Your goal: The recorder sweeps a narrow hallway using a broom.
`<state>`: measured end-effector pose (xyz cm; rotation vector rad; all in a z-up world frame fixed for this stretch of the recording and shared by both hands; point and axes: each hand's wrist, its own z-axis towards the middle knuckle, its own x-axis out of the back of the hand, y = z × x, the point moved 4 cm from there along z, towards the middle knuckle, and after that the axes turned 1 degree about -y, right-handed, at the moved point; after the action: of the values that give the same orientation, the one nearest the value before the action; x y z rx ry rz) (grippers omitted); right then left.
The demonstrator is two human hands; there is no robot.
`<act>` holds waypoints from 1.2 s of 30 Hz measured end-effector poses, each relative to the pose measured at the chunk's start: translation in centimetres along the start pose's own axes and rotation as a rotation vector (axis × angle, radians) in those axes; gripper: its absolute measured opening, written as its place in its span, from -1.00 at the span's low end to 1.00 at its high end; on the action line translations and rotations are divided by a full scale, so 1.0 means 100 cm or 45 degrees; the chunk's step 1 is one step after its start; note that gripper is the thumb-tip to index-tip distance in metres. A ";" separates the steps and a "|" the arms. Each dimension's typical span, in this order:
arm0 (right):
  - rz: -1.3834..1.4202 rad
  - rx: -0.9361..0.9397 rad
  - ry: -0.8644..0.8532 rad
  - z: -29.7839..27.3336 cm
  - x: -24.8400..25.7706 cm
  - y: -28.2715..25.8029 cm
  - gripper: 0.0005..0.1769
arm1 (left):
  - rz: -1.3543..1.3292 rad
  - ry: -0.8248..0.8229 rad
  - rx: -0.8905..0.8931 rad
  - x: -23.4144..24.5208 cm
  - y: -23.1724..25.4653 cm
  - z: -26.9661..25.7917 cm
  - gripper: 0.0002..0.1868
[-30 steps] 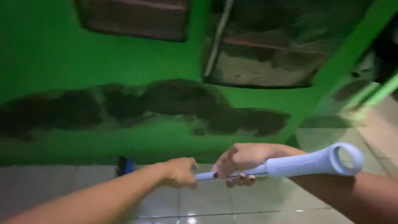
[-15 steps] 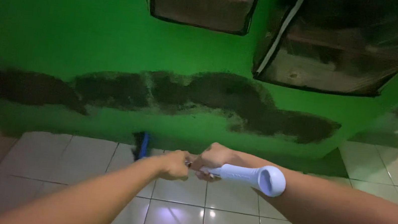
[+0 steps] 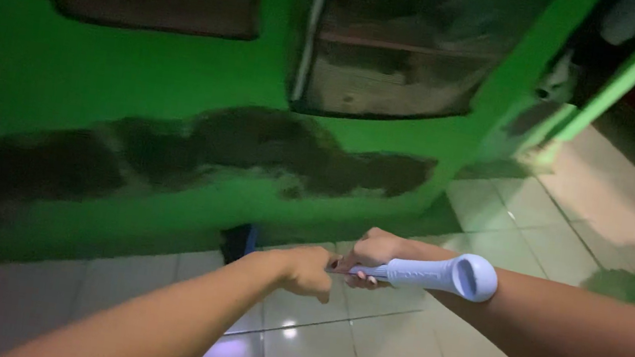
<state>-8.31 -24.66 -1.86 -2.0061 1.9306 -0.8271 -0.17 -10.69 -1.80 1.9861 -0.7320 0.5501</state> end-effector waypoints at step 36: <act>0.914 -0.288 0.274 -0.071 0.229 0.236 -0.79 | -0.013 -0.210 -0.645 -0.019 0.232 0.152 -0.13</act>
<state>-32.63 -47.80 -3.46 -1.1678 2.6996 -0.6616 -16.15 -32.80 3.82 1.5690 -0.8639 0.1678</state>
